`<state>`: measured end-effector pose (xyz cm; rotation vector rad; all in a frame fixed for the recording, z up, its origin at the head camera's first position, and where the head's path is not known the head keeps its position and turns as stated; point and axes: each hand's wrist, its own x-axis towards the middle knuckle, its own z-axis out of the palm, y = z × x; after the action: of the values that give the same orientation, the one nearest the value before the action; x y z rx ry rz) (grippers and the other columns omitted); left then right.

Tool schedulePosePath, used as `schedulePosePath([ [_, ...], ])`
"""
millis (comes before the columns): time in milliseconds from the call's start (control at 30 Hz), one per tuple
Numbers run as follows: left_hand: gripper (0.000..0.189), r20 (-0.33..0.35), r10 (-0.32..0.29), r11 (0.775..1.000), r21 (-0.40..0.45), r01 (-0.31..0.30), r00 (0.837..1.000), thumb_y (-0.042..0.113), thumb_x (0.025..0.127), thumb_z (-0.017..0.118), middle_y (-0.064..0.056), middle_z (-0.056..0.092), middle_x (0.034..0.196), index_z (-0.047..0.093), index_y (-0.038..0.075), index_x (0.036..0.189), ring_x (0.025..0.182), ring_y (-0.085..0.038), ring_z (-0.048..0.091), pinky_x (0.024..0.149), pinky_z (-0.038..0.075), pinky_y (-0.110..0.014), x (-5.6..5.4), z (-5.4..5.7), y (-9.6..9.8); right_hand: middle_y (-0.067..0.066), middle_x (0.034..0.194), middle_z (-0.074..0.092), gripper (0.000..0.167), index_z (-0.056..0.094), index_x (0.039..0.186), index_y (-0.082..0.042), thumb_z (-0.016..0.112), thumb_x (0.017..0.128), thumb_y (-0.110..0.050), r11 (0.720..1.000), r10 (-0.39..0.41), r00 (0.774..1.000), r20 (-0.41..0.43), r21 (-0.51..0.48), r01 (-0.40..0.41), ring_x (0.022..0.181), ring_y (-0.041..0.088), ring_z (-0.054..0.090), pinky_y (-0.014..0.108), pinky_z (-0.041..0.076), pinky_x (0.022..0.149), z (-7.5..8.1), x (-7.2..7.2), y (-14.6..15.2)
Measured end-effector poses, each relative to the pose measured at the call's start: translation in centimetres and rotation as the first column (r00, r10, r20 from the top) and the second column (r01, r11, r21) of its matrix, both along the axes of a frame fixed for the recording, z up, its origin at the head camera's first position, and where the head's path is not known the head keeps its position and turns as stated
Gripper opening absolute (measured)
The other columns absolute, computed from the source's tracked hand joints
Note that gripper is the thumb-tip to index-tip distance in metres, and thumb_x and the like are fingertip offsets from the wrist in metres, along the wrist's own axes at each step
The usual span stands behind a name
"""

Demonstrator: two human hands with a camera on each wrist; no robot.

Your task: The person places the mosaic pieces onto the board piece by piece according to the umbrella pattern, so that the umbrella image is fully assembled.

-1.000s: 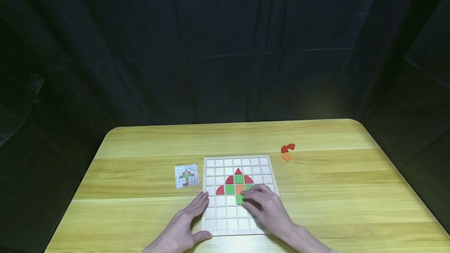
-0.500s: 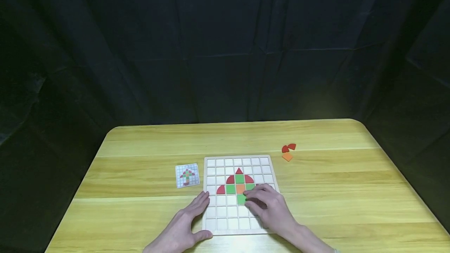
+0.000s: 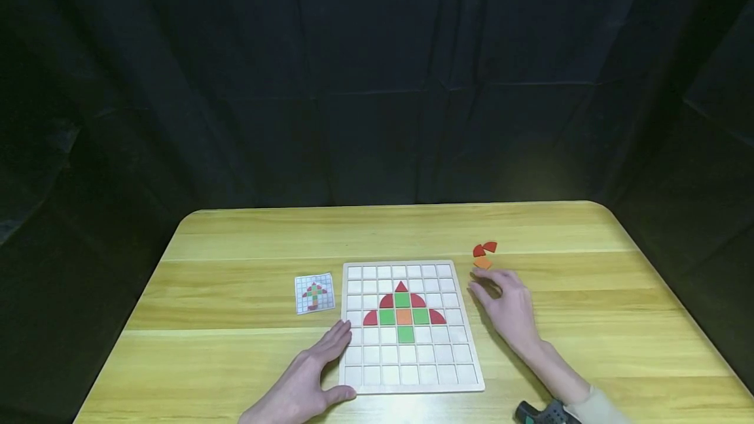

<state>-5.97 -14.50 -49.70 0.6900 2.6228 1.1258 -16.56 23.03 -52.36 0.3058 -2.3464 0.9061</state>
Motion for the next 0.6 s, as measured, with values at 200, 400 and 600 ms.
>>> schedulePosePath([
  [200, 0.085, -0.006, -0.001, 1.0, -0.005, 0.001, 1.0, 0.04, 0.086, 0.076, -0.005, 0.028, 0.164, 0.038, 0.002, 0.152, 0.151, -0.028, 0.027, 0.118, 0.033, -0.046, 0.0, 0.0, -0.1, 0.022, 0.103, 0.073, 0.034, 0.074, 0.106, 0.003, 0.086, 0.075, -0.006, 0.995, -0.091, 0.992, 0.083, -0.019, 0.093, 0.099, 0.042, 0.064, 0.057, 0.051, 0.082, 0.1, -1.6, 1.7],
  [400, 0.085, -0.001, 0.0, 1.0, -0.007, 0.0, 1.0, 0.041, 0.087, 0.076, -0.005, 0.027, 0.164, 0.038, 0.002, 0.152, 0.151, -0.028, 0.027, 0.118, 0.033, -0.047, 0.0, 0.0, 0.0, 0.022, 0.102, 0.074, 0.031, 0.075, 0.104, 0.003, 0.086, 0.076, -0.006, 0.995, -0.097, 0.99, 0.099, -0.02, 0.1, 0.098, 0.043, 0.065, 0.058, 0.052, 0.082, 0.2, -2.2, 1.8],
  [600, 0.086, 0.0, 0.003, 1.0, -0.003, -0.003, 1.0, 0.042, 0.086, 0.075, -0.003, 0.027, 0.165, 0.038, 0.003, 0.153, 0.151, -0.027, 0.027, 0.118, 0.032, -0.046, 0.0, -0.1, 0.0, 0.021, 0.101, 0.075, 0.03, 0.075, 0.104, 0.001, 0.085, 0.077, -0.006, 0.991, -0.126, 0.986, 0.11, -0.041, 0.131, 0.097, 0.04, 0.064, 0.056, 0.051, 0.084, 0.2, -2.4, 1.9],
])
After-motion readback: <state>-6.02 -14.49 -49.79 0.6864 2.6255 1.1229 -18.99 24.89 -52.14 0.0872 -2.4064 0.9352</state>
